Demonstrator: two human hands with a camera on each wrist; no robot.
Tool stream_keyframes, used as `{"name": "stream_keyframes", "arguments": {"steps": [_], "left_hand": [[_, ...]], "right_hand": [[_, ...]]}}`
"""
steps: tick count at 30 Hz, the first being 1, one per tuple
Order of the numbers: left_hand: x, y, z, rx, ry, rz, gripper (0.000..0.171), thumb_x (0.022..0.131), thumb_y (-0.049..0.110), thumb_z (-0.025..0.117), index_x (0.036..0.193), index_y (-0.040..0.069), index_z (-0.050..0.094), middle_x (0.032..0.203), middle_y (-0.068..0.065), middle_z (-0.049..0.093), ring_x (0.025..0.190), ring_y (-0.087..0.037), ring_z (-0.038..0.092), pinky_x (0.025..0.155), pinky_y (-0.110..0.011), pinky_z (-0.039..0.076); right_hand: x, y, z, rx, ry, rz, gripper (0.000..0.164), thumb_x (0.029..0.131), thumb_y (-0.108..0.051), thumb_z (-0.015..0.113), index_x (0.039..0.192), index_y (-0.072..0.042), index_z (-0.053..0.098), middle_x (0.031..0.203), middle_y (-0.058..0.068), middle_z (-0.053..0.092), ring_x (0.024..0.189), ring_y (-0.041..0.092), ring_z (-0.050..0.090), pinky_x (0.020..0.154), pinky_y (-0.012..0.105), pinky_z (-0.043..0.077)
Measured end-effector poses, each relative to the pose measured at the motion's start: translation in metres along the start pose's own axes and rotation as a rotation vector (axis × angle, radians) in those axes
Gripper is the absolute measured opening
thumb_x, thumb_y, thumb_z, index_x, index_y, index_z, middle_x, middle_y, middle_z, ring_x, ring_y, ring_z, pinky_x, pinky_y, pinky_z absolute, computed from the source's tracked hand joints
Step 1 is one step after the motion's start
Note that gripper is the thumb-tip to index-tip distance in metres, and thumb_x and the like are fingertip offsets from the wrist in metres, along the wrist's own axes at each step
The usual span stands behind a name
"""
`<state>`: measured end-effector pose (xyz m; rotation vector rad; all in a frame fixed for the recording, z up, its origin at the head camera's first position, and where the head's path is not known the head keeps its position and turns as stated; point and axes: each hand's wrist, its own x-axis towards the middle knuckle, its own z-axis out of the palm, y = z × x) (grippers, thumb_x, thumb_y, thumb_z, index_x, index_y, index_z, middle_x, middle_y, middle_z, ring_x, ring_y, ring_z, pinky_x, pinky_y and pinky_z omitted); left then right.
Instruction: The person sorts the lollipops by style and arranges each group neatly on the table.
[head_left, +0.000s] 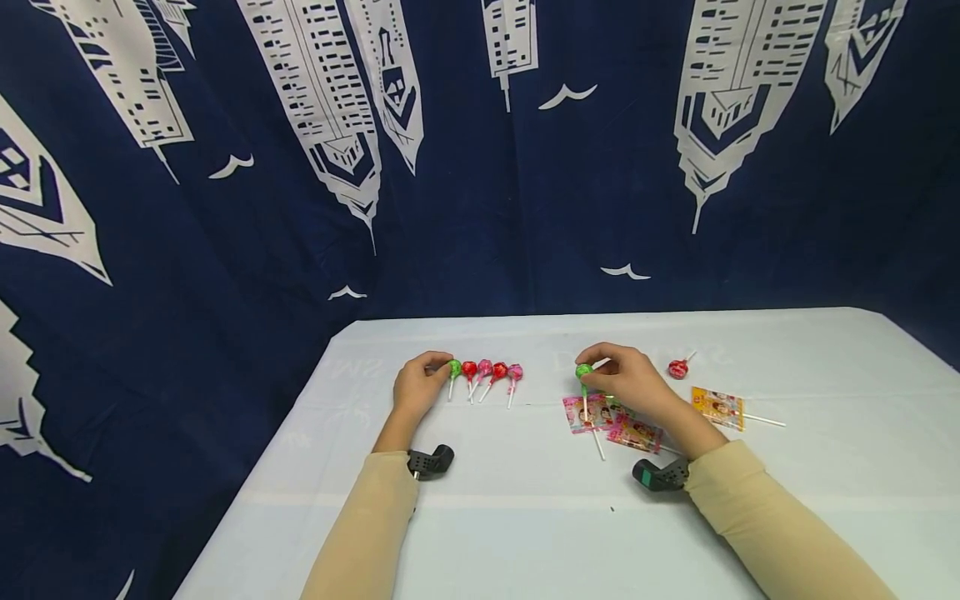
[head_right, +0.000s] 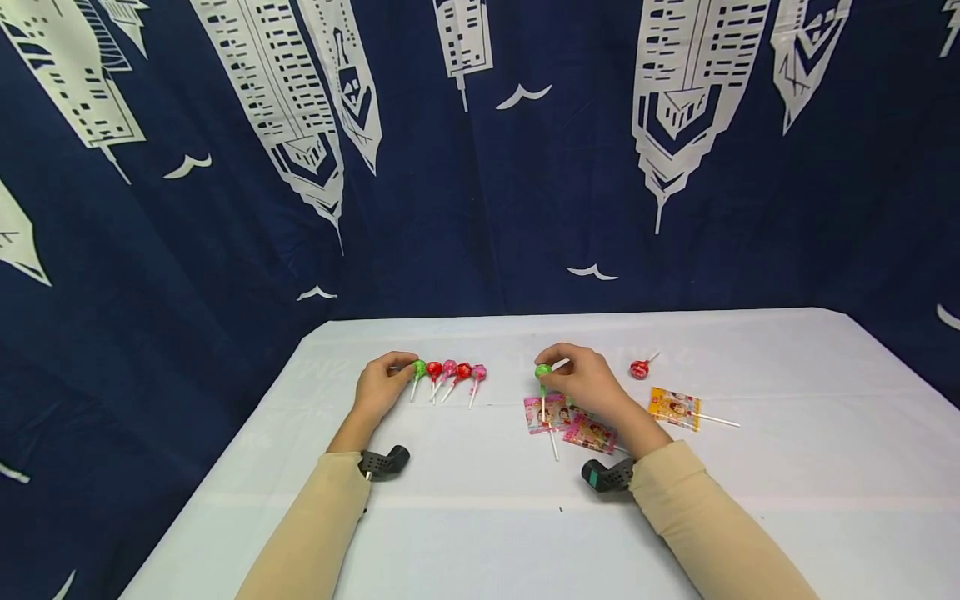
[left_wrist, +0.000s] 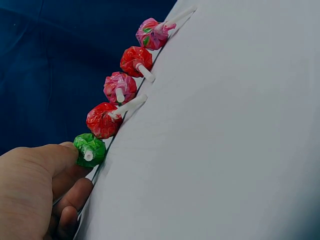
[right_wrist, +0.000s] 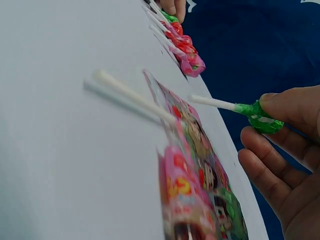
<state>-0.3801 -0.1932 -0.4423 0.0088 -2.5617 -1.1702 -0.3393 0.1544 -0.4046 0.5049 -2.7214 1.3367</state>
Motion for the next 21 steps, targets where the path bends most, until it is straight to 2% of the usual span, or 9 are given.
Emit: {"name": "stream_keyframes", "arguments": {"steps": [8, 15, 21], "left_hand": [[0.0, 0.001, 0.0, 0.002, 0.001, 0.002, 0.018, 0.092, 0.025, 0.069, 0.109, 0.022, 0.076, 0.111, 0.0, 0.076, 0.086, -0.016, 0.064, 0.077, -0.031, 0.047], [0.001, 0.0, 0.001, 0.001, -0.001, 0.001, 0.018, 0.092, 0.025, 0.069, 0.109, 0.022, 0.076, 0.112, 0.0, 0.075, 0.087, -0.017, 0.065, 0.078, -0.032, 0.047], [0.001, -0.001, 0.0, -0.003, -0.001, 0.002, 0.018, 0.092, 0.026, 0.07, 0.108, 0.022, 0.076, 0.112, 0.0, 0.075, 0.087, -0.016, 0.065, 0.078, -0.032, 0.047]], "right_hand": [[0.008, -0.007, 0.011, 0.013, 0.005, -0.002, 0.027, 0.09, -0.018, 0.072, 0.115, -0.008, 0.069, 0.113, 0.01, 0.072, 0.091, 0.017, 0.065, 0.074, 0.029, 0.052], [0.016, -0.01, 0.02, 0.034, 0.006, 0.004, 0.025, 0.089, -0.016, 0.072, 0.113, -0.009, 0.07, 0.113, 0.014, 0.071, 0.086, 0.017, 0.065, 0.073, 0.031, 0.051], [0.023, -0.016, 0.031, 0.033, 0.015, 0.028, 0.023, 0.088, -0.017, 0.073, 0.11, -0.01, 0.071, 0.114, 0.014, 0.07, 0.088, 0.018, 0.066, 0.074, 0.029, 0.05]]}}
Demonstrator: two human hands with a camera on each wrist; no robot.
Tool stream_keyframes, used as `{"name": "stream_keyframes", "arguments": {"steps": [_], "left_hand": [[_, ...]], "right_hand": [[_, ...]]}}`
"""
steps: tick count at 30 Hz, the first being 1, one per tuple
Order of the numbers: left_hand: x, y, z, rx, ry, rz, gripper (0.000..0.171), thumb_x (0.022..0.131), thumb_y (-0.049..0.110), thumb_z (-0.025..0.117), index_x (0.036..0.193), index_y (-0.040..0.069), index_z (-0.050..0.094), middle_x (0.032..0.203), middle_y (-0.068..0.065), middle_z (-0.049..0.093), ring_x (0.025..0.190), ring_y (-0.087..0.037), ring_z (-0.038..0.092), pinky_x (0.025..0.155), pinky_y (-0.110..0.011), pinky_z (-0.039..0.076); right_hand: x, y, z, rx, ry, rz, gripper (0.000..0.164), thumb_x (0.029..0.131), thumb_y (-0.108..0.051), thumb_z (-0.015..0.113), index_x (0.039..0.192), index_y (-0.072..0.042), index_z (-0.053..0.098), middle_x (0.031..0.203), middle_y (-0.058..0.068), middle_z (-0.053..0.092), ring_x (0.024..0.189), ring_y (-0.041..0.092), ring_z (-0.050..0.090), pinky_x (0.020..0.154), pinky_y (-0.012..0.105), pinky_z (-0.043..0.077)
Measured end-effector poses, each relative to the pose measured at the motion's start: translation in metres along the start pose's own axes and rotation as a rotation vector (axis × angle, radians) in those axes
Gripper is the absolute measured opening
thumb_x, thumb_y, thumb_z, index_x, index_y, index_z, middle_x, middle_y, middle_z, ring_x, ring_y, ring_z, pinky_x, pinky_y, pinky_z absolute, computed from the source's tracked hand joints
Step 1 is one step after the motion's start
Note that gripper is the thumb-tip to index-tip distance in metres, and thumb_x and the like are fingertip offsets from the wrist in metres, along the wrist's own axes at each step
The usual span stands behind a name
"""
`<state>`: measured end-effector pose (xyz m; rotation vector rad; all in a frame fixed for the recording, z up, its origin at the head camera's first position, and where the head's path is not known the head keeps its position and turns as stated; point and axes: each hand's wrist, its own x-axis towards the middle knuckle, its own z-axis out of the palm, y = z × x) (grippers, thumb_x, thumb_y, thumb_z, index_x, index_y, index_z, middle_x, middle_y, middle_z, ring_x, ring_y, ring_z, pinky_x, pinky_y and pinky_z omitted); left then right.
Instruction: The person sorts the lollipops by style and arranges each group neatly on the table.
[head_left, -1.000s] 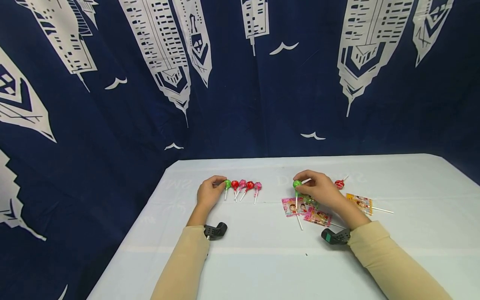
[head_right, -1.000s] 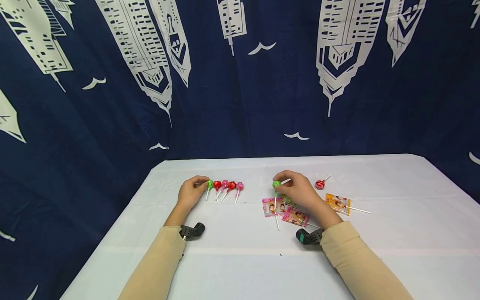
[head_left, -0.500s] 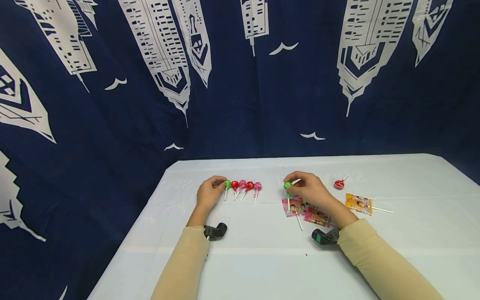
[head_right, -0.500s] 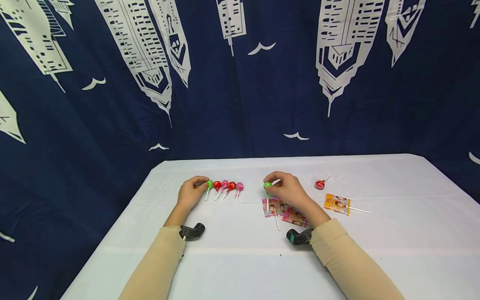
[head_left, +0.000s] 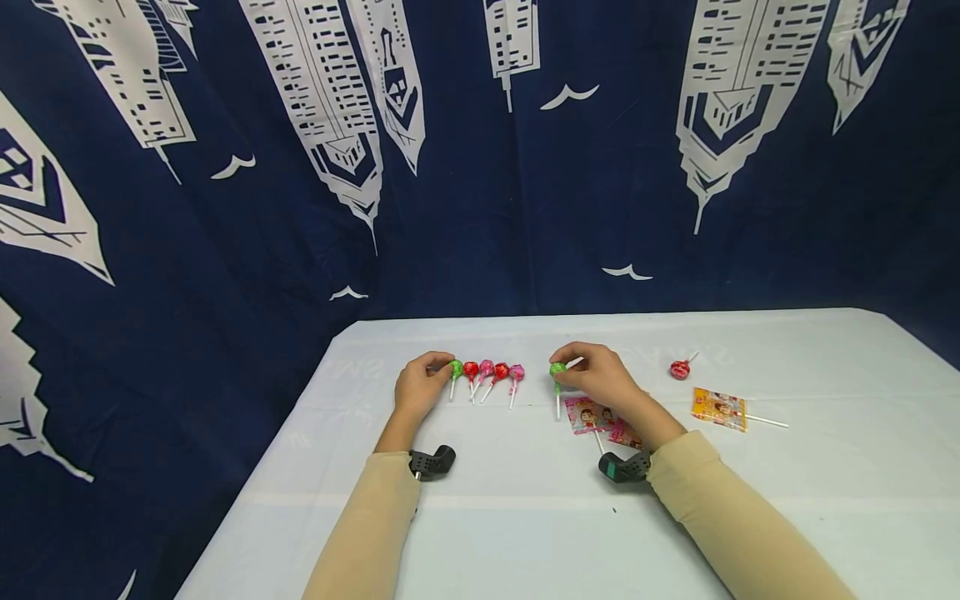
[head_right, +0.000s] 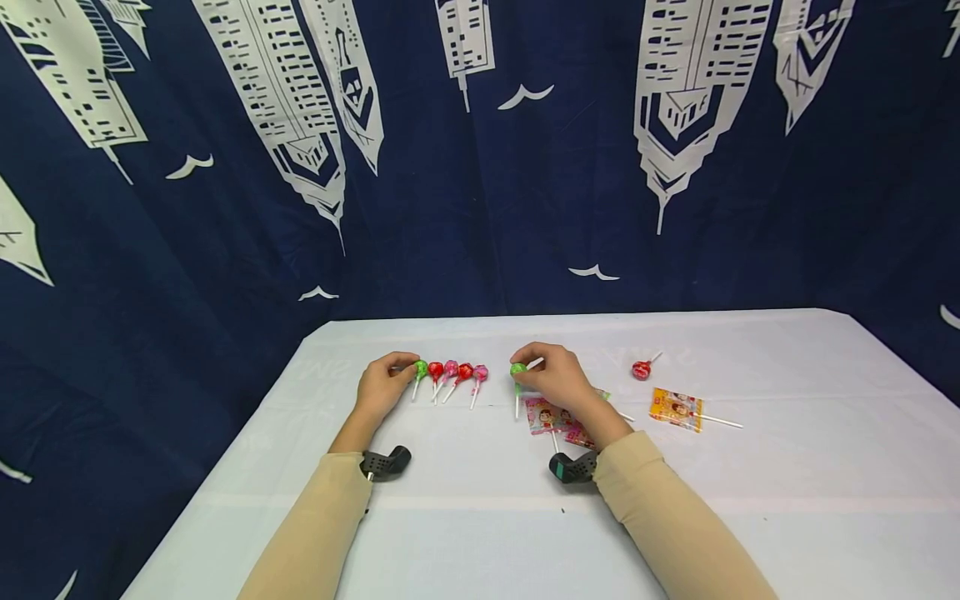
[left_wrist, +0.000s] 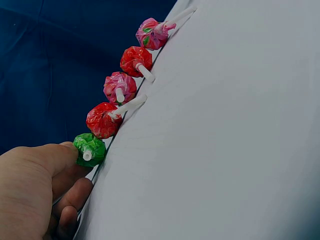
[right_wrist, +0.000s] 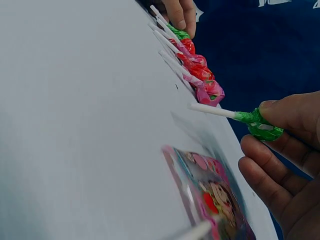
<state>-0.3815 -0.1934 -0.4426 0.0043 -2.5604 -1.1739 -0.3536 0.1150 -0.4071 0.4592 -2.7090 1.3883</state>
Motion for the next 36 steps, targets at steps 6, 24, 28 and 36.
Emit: {"name": "stream_keyframes", "arguments": {"steps": [6, 24, 28, 36], "left_hand": [[0.0, 0.0, 0.0, 0.004, -0.002, 0.002, 0.018, 0.093, 0.026, 0.069, 0.108, 0.022, 0.076, 0.113, 0.0, 0.075, 0.087, -0.016, 0.065, 0.078, -0.032, 0.047], [0.0, 0.002, 0.0, 0.009, -0.005, -0.001, 0.018, 0.093, 0.026, 0.069, 0.109, 0.022, 0.076, 0.112, 0.0, 0.075, 0.087, -0.016, 0.064, 0.078, -0.031, 0.047], [0.0, 0.001, 0.0, 0.009, -0.006, 0.002, 0.018, 0.093, 0.026, 0.069, 0.109, 0.022, 0.076, 0.113, 0.0, 0.075, 0.088, -0.016, 0.064, 0.079, -0.032, 0.047], [-0.002, 0.003, 0.001, 0.025, 0.003, 0.004, 0.018, 0.093, 0.026, 0.068, 0.109, 0.021, 0.076, 0.112, -0.001, 0.075, 0.087, -0.016, 0.063, 0.078, -0.032, 0.046]], "right_hand": [[0.008, -0.004, 0.014, 0.055, -0.008, 0.06, 0.025, 0.087, -0.017, 0.074, 0.111, -0.01, 0.072, 0.116, 0.013, 0.069, 0.089, 0.019, 0.066, 0.072, 0.028, 0.051], [0.019, -0.005, 0.036, 0.01, 0.034, 0.032, 0.022, 0.089, -0.015, 0.073, 0.11, -0.007, 0.073, 0.099, 0.01, 0.071, 0.089, 0.02, 0.062, 0.078, 0.029, 0.046], [0.018, -0.003, 0.04, -0.023, 0.038, 0.027, 0.022, 0.09, -0.017, 0.072, 0.111, -0.008, 0.073, 0.102, 0.01, 0.072, 0.092, 0.021, 0.064, 0.082, 0.034, 0.048], [0.018, -0.001, 0.045, -0.087, 0.055, -0.002, 0.024, 0.092, -0.019, 0.071, 0.115, -0.009, 0.072, 0.107, 0.01, 0.074, 0.092, 0.021, 0.064, 0.085, 0.038, 0.049]]}}
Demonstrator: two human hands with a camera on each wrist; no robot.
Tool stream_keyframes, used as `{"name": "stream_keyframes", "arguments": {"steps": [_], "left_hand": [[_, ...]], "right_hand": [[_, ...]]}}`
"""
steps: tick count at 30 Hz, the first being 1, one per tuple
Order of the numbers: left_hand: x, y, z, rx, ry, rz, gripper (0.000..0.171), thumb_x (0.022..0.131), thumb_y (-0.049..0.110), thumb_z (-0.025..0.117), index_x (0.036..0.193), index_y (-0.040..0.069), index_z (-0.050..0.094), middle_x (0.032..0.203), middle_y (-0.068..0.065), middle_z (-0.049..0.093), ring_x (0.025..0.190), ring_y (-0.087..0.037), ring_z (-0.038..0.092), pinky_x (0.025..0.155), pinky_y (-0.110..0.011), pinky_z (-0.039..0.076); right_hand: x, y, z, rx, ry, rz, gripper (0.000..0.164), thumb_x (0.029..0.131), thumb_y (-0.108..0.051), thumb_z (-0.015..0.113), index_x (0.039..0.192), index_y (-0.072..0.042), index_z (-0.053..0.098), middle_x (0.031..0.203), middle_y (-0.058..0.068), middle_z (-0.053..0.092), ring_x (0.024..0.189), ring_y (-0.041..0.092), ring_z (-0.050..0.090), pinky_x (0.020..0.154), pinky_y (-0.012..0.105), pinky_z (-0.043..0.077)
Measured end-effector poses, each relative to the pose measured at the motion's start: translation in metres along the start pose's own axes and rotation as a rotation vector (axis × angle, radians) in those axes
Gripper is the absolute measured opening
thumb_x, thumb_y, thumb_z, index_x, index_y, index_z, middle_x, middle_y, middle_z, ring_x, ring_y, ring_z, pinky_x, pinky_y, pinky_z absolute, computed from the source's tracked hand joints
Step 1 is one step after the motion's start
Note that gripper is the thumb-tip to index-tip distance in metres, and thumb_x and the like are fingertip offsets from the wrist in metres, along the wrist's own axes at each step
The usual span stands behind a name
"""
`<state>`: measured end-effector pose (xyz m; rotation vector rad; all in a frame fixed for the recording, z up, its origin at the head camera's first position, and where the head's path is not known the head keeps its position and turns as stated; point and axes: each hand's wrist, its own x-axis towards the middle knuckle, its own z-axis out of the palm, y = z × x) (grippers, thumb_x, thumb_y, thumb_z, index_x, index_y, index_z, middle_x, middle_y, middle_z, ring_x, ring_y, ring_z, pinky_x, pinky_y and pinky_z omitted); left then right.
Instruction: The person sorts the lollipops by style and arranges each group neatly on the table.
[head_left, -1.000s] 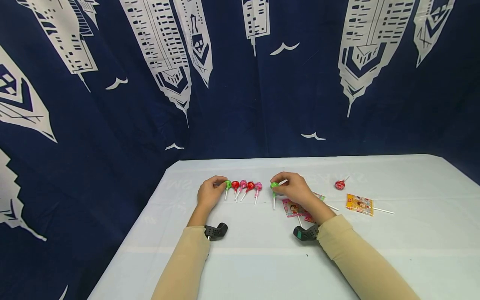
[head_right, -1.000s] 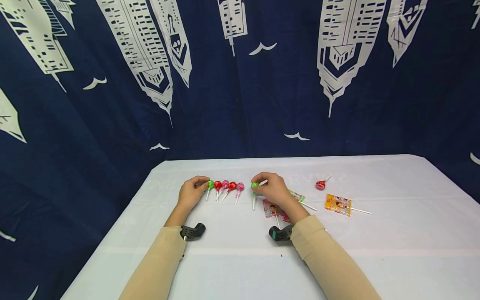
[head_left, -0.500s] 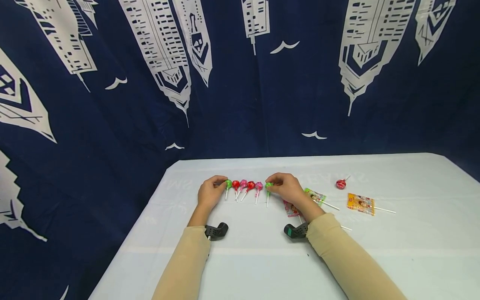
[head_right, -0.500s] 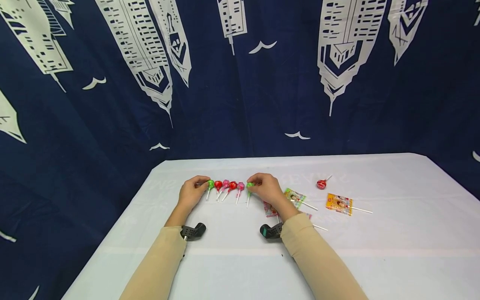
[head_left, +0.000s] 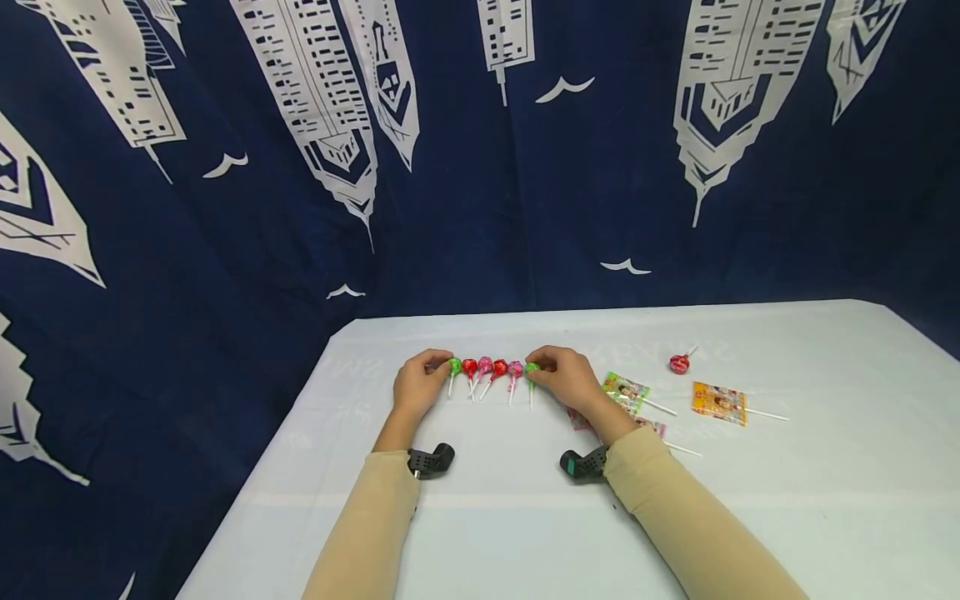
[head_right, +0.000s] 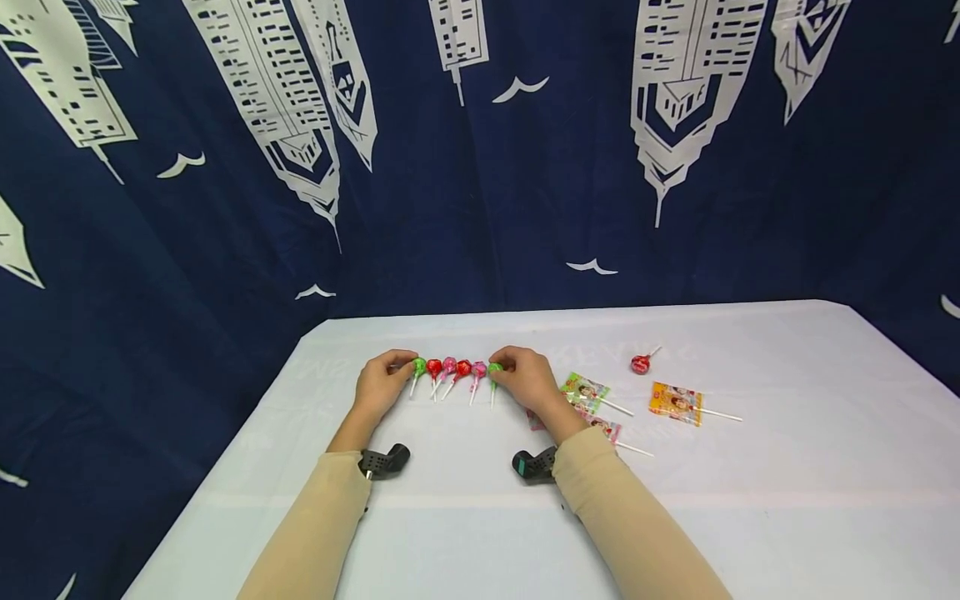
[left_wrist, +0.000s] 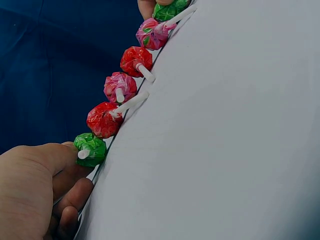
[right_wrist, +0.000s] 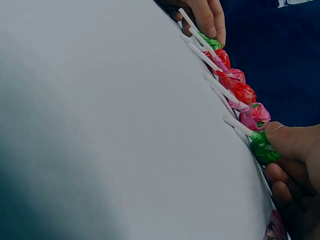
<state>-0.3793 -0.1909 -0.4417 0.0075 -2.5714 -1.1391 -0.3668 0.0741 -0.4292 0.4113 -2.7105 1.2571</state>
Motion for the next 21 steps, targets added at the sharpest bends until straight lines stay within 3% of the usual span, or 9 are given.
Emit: {"name": "stream_keyframes", "arguments": {"steps": [8, 17, 21], "left_hand": [[0.0003, 0.0002, -0.0003, -0.001, 0.001, 0.003, 0.019, 0.093, 0.026, 0.068, 0.11, 0.021, 0.076, 0.112, -0.001, 0.075, 0.09, -0.018, 0.065, 0.081, -0.034, 0.048], [0.0008, -0.0009, 0.0004, -0.005, -0.001, 0.009, 0.018, 0.094, 0.026, 0.068, 0.11, 0.022, 0.076, 0.112, -0.001, 0.075, 0.086, -0.017, 0.063, 0.076, -0.031, 0.045], [0.0009, -0.0008, 0.001, -0.007, 0.001, 0.008, 0.018, 0.093, 0.026, 0.069, 0.109, 0.021, 0.076, 0.111, -0.001, 0.075, 0.085, -0.017, 0.063, 0.076, -0.031, 0.045]], "right_hand": [[0.0023, -0.002, 0.001, -0.063, 0.002, -0.025, 0.027, 0.092, -0.02, 0.072, 0.117, -0.01, 0.072, 0.098, 0.007, 0.073, 0.08, 0.017, 0.055, 0.075, 0.03, 0.042], [0.0007, -0.0033, 0.0003, -0.08, 0.009, -0.029, 0.031, 0.091, -0.021, 0.073, 0.119, -0.01, 0.072, 0.102, 0.008, 0.073, 0.082, 0.018, 0.057, 0.077, 0.032, 0.044], [-0.0002, -0.004, 0.0, -0.103, -0.003, -0.048, 0.033, 0.091, -0.021, 0.072, 0.122, -0.009, 0.071, 0.094, 0.008, 0.068, 0.079, 0.018, 0.053, 0.072, 0.031, 0.041]]}}
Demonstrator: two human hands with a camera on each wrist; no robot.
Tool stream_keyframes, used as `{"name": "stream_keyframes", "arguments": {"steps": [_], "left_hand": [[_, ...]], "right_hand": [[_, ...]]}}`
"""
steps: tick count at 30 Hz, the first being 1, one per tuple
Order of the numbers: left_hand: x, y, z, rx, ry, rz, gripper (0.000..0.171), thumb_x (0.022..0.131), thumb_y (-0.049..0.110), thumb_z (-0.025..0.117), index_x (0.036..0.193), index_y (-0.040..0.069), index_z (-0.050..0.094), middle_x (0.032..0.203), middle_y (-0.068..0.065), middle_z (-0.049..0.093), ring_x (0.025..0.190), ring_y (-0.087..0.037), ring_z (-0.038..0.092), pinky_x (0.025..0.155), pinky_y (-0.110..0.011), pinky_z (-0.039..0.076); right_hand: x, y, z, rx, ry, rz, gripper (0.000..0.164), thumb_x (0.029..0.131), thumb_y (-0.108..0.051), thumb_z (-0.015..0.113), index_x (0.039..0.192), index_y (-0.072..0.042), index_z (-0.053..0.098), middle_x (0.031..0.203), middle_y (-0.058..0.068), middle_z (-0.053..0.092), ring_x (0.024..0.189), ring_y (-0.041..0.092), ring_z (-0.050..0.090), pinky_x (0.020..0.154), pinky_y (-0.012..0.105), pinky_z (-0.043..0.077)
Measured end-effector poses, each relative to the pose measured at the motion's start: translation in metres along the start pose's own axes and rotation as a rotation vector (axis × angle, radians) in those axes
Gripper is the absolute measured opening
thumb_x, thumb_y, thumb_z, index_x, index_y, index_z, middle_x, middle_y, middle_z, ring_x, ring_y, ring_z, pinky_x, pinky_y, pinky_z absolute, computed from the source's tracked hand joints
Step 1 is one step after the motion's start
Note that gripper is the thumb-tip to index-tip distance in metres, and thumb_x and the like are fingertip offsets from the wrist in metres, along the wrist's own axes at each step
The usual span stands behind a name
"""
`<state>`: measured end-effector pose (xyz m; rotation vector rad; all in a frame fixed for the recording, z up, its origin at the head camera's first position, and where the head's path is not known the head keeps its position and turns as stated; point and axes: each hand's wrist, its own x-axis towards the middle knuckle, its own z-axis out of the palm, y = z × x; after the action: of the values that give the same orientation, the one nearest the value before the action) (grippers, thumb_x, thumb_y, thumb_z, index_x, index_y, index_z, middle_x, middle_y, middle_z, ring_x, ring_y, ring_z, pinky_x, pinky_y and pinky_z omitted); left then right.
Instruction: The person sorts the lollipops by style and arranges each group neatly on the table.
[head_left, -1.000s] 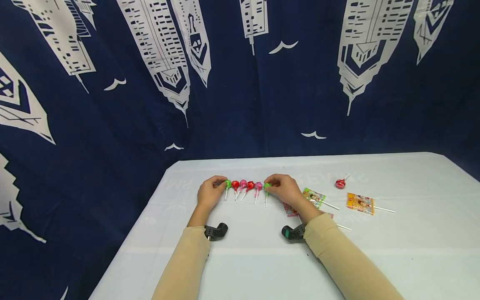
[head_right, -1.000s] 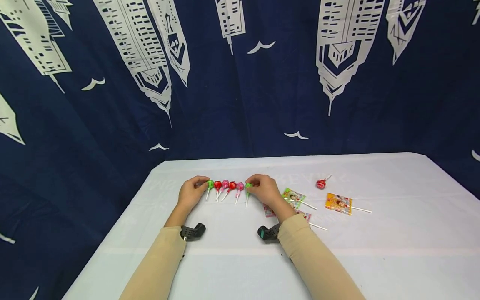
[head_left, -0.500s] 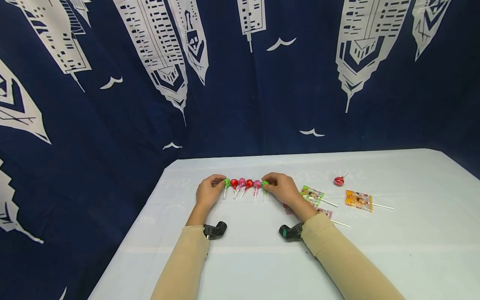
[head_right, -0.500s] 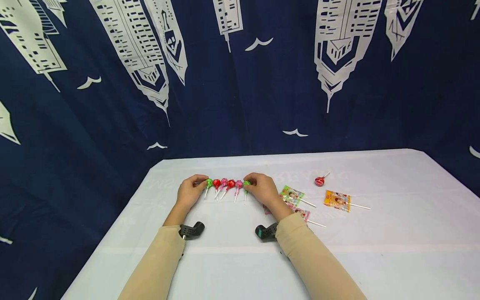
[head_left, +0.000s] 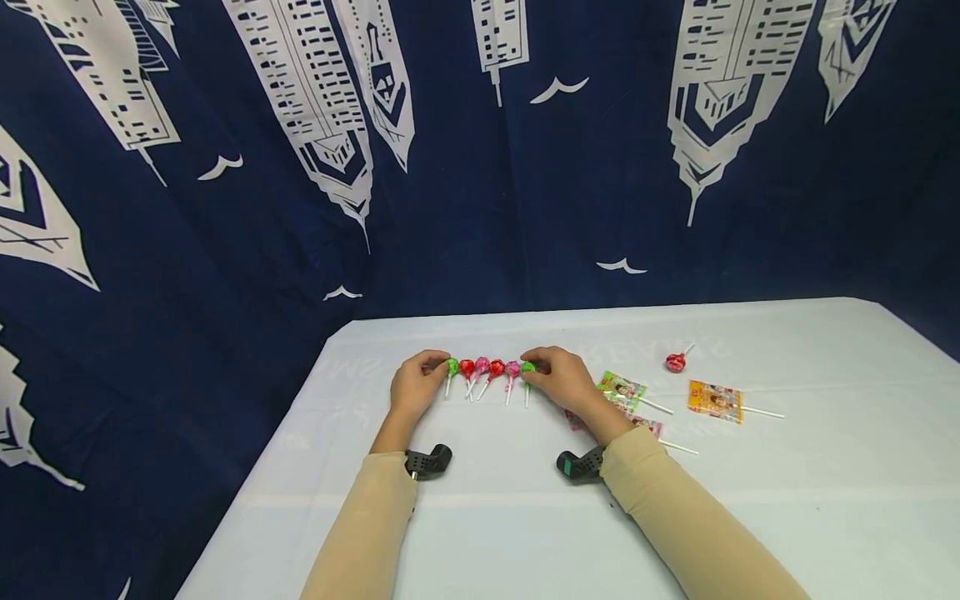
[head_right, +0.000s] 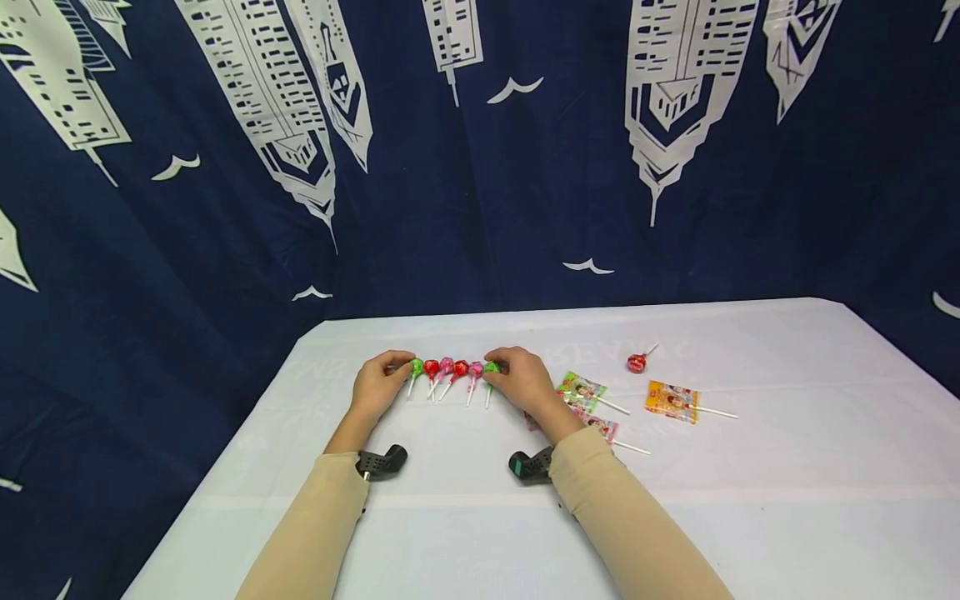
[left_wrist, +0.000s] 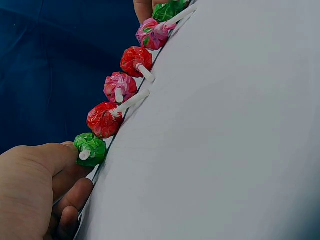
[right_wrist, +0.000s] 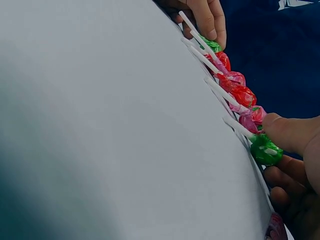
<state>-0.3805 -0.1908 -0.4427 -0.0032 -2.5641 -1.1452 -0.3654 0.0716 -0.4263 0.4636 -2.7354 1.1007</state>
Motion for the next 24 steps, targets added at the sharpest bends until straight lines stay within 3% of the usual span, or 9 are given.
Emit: {"name": "stream_keyframes", "arguments": {"steps": [5, 13, 24], "left_hand": [[0.0, 0.0, 0.0, -0.006, -0.004, -0.005, 0.018, 0.093, 0.026, 0.069, 0.108, 0.021, 0.076, 0.111, -0.001, 0.075, 0.085, -0.017, 0.062, 0.076, -0.03, 0.044], [0.0, 0.0, 0.001, -0.007, -0.005, -0.002, 0.018, 0.093, 0.025, 0.069, 0.108, 0.021, 0.076, 0.11, -0.001, 0.075, 0.083, -0.016, 0.06, 0.074, -0.029, 0.043], [0.0, -0.001, -0.001, -0.005, -0.005, -0.006, 0.019, 0.093, 0.026, 0.069, 0.109, 0.021, 0.076, 0.11, -0.001, 0.075, 0.085, -0.017, 0.062, 0.076, -0.03, 0.044]], "right_hand": [[-0.002, -0.003, -0.001, -0.019, -0.014, -0.017, 0.035, 0.09, -0.019, 0.073, 0.124, -0.009, 0.07, 0.089, 0.008, 0.063, 0.076, 0.018, 0.05, 0.068, 0.03, 0.04], [-0.004, -0.005, -0.003, -0.048, -0.015, -0.048, 0.038, 0.09, -0.022, 0.073, 0.125, -0.01, 0.069, 0.12, 0.016, 0.069, 0.101, 0.028, 0.06, 0.089, 0.046, 0.049], [-0.003, -0.009, -0.024, 0.022, -0.015, -0.059, 0.037, 0.092, -0.02, 0.07, 0.127, -0.011, 0.067, 0.134, 0.016, 0.063, 0.118, 0.036, 0.061, 0.099, 0.054, 0.047]]}}
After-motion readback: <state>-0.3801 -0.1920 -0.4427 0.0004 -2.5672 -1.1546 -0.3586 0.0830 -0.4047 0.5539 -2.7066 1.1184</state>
